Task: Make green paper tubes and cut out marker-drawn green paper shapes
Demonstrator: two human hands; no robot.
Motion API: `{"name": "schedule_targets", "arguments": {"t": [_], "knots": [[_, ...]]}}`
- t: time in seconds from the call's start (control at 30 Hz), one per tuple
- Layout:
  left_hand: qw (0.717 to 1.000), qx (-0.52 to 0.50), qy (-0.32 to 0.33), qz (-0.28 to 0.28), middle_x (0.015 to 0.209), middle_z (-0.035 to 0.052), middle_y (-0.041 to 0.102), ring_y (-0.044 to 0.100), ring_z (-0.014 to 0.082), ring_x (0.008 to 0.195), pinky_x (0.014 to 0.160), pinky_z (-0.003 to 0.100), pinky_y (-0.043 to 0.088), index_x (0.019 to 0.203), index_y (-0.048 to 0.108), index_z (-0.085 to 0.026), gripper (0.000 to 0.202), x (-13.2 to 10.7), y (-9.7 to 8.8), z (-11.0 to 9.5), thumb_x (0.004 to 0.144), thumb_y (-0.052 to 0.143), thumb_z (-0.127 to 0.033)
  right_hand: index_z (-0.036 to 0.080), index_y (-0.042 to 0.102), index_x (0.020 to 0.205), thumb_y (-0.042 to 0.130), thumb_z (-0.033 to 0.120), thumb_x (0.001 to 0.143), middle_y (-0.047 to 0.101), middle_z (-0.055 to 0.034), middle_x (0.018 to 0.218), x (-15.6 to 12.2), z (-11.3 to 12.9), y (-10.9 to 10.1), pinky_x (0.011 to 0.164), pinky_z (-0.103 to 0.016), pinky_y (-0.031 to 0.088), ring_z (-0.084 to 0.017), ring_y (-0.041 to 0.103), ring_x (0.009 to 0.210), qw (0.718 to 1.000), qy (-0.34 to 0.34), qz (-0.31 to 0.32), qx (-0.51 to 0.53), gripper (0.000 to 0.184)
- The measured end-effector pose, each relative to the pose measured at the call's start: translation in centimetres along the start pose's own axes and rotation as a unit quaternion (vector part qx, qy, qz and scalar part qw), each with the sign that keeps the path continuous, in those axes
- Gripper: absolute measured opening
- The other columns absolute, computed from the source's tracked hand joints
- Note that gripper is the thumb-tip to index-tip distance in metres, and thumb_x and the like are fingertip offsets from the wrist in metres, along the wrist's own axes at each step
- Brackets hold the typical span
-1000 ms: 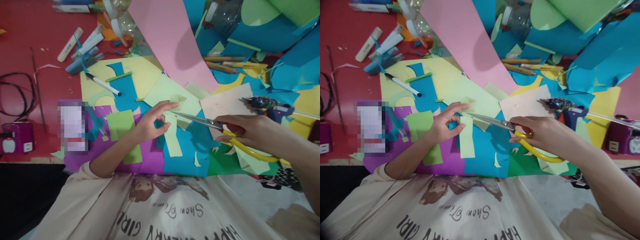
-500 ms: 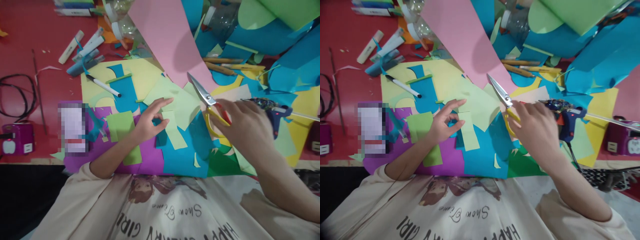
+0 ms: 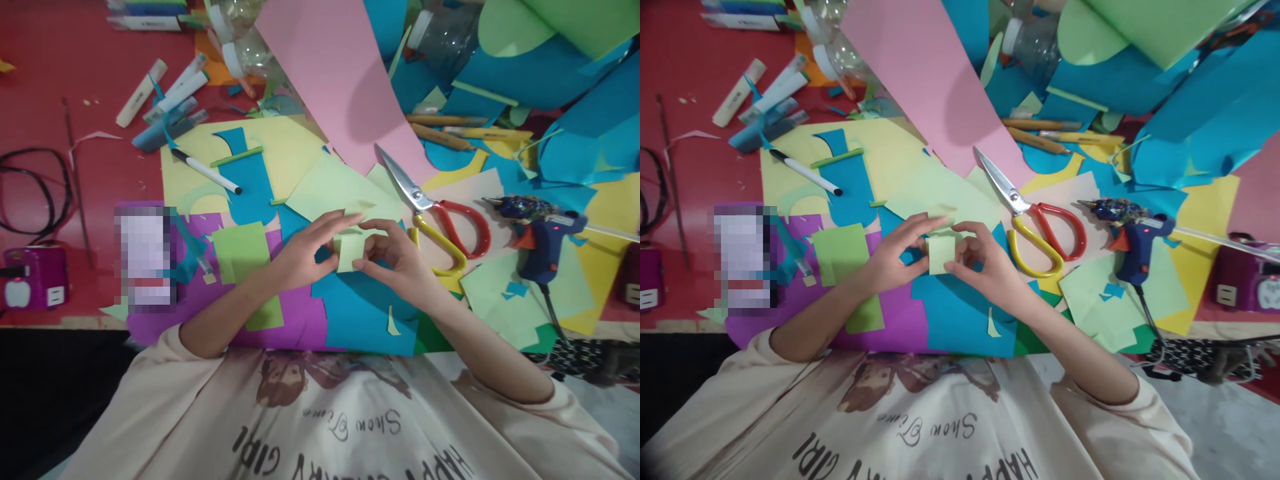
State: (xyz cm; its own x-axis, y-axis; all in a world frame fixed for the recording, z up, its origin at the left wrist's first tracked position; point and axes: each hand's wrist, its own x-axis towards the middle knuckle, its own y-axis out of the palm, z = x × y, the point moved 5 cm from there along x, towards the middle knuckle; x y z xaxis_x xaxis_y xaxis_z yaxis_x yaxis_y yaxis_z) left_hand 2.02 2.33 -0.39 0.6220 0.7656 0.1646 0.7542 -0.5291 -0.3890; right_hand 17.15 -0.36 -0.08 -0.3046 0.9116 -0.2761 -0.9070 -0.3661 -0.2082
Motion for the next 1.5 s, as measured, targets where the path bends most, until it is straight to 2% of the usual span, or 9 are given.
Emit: {"name": "schedule_targets", "arguments": {"t": [0.13,0.3,0.5,0.7,0.87,1.1,1.23,1.33,1.5], "knots": [[0.999,0.020,-0.004,-0.043,0.137,0.0114,0.052,0.067,0.0081,0.078,0.081,0.024,0.055,0.138,0.045,-0.026,0.044,0.1,-0.7,0.2,0.094,0.048,-0.026,0.025,0.036,0.104,0.058,0.029,0.083,0.049,0.0077,0.064,0.2,0.3,-0.5,0.055,-0.027,0.045,-0.013,0.052,0.055,0.996,-0.034,-0.046,-0.061,0.030],[0.988,0.093,-0.034,-0.119,0.120,0.0086,0.067,0.068,0.0165,0.098,0.086,0.025,0.055,0.122,0.062,-0.019,0.035,0.3,-2.2,0.3,0.097,0.044,-0.036,0.024,0.035,0.083,0.050,0.021,0.085,0.051,0.0020,0.068,0.5,1.1,-1.6,0.053,-0.026,0.039,-0.014,0.051,0.058,0.953,-0.131,-0.135,-0.239,0.016],[0.980,0.173,0.011,-0.095,0.099,0.0055,0.076,0.073,0.0137,0.085,0.072,0.020,0.056,0.103,0.070,-0.015,0.027,0.2,-1.1,-0.5,0.096,0.047,-0.025,0.023,0.041,0.084,0.050,0.018,0.084,0.056,-0.0008,0.073,1.4,0.8,-2.4,0.053,-0.026,0.040,-0.015,0.054,0.061,0.932,-0.134,-0.150,-0.303,0.011],[0.957,0.279,0.035,-0.071,0.087,0.0050,0.077,0.071,0.0145,0.080,0.072,0.027,0.051,0.099,0.071,-0.016,0.029,0.2,-0.6,-0.4,0.097,0.044,-0.028,0.021,0.052,0.093,0.048,0.017,0.087,0.062,-0.0046,0.080,2.1,0.3,-2.9,0.064,-0.029,0.047,-0.018,0.060,0.072,0.926,-0.148,-0.121,-0.325,0.008],[0.943,0.330,0.037,-0.038,0.077,0.0030,0.074,0.065,0.0144,0.071,0.068,0.030,0.041,0.097,0.071,-0.016,0.028,0.3,-0.5,-0.2,0.097,0.044,-0.024,0.020,0.058,0.101,0.046,0.019,0.091,0.065,-0.0057,0.083,2.0,-0.1,-2.7,0.065,-0.029,0.049,-0.018,0.062,0.072,0.934,-0.154,-0.024,-0.323,0.015],[0.908,0.416,0.042,0.003,0.073,0.0031,0.061,0.056,0.0179,0.072,0.062,0.031,0.035,0.108,0.069,-0.021,0.025,0.3,-0.3,0.1,0.095,0.048,-0.025,0.015,0.061,0.105,0.044,0.015,0.092,0.068,-0.0091,0.085,1.7,0.6,-1.9,0.069,-0.032,0.051,-0.020,0.063,0.079,0.896,-0.211,-0.044,-0.389,0.021],[0.884,0.466,0.035,-0.019,0.084,0.0055,0.059,0.054,0.0189,0.078,0.068,0.032,0.037,0.109,0.070,-0.028,0.024,0.2,-0.7,0.0,0.093,0.053,-0.032,0.015,0.064,0.102,0.044,0.018,0.093,0.066,-0.0085,0.078,1.8,0.5,-1.6,0.067,-0.035,0.051,-0.022,0.060,0.075,0.874,-0.222,-0.060,-0.427,0.022],[0.867,0.496,0.055,-0.021,0.105,0.0071,0.065,0.057,0.0207,0.098,0.081,0.034,0.041,0.112,0.068,-0.028,0.024,0.0,-0.5,-0.2,0.094,0.052,-0.029,0.014,0.066,0.099,0.046,0.018,0.094,0.068,-0.0118,0.086,1.7,0.5,-1.4,0.070,-0.037,0.052,-0.023,0.060,0.079,0.860,-0.252,-0.074,-0.437,0.021],[0.884,0.458,0.079,0.046,0.133,0.0066,0.061,0.053,0.0212,0.125,0.104,0.042,0.038,0.123,0.060,-0.024,0.032,-0.3,0.0,0.2,0.097,0.041,-0.019,0.016,0.068,0.104,0.043,0.017,0.096,0.071,-0.0115,0.105,1.5,0.5,-1.1,0.081,-0.039,0.053,-0.024,0.063,0.095,0.857,-0.297,-0.057,-0.418,0.026]]}}
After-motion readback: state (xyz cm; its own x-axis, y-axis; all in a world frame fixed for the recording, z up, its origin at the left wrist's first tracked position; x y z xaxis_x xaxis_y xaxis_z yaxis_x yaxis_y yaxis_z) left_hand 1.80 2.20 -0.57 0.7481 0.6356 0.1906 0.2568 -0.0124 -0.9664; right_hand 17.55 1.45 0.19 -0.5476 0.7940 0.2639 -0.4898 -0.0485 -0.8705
